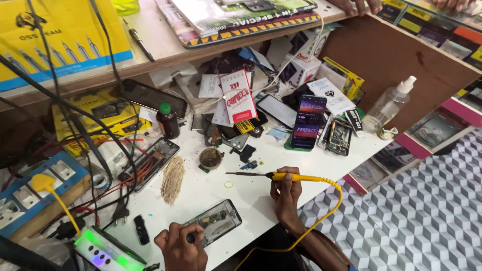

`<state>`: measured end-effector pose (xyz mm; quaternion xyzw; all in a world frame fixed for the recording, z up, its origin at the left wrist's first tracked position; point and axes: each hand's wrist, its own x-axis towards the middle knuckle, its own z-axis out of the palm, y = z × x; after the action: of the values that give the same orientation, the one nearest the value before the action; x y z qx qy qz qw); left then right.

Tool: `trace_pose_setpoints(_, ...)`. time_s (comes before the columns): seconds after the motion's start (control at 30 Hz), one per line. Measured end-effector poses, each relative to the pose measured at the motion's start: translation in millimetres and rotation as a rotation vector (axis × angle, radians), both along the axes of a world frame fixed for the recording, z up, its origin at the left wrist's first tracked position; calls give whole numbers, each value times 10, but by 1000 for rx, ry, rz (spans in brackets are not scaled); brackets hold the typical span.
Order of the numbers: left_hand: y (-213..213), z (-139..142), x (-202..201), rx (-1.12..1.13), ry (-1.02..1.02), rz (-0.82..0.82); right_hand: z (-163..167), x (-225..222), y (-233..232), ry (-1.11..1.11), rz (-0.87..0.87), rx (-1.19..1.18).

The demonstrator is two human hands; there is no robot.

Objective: The person uses a soldering iron and a screwdriver to work on the internal circuit board of a disassembled mobile phone. They repeatedly apply the soldering iron to various points on the board while holding the device steady.

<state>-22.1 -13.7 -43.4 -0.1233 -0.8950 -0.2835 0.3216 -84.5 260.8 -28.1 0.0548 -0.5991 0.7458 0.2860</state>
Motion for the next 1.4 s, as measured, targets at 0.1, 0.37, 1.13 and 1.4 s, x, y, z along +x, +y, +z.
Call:
trace_pose_setpoints(0.1, 2, 26, 11, 10, -21, -15, -4, 2, -2, 2, -6, 0)
trace_pose_setpoints(0.37, -42, -105, -6, -18, -33, -38, -57, -14, 10, -18, 9, -3)
trace_pose_setpoints(1.13, -277, -983, -429, -63, 4, -51, -101, -73, -20, -78, 59, -111)
trace_pose_setpoints(1.4, -320, -1020, -477, -38, -44, -145, -40, -55, -6, -146, 64, -32)
